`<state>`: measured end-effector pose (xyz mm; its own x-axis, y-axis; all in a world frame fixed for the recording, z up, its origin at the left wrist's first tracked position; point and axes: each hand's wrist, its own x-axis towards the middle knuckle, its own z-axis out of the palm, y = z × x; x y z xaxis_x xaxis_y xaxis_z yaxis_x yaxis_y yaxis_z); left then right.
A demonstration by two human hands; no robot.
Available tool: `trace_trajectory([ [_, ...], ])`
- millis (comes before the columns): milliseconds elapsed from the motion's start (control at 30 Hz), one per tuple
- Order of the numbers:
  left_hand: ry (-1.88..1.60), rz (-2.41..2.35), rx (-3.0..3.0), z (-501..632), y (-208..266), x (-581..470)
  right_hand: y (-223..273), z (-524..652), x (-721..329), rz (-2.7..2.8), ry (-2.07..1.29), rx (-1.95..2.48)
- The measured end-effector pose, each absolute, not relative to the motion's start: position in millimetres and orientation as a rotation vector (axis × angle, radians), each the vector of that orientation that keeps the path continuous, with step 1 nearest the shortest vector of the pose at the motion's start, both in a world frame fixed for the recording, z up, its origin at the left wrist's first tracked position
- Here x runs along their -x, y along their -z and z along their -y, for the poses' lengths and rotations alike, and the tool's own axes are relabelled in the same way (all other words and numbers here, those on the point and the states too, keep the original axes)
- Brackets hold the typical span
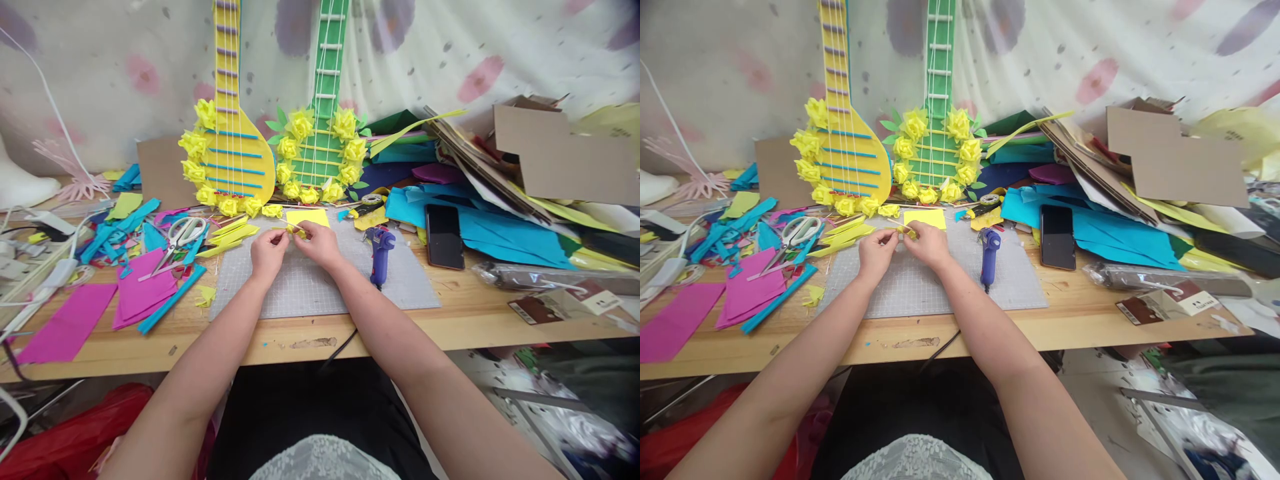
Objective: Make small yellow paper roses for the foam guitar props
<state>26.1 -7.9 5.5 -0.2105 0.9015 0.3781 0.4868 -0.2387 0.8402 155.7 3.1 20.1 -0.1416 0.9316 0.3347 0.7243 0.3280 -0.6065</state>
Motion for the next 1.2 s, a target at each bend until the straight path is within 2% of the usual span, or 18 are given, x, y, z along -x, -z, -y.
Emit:
trace_trajectory([
  [1200, -1.446, -1.664, -1.766, 11.8, -7.9, -28.9, -22.4, -3.8, -157.1, 1.877, -0.371, 1.5],
])
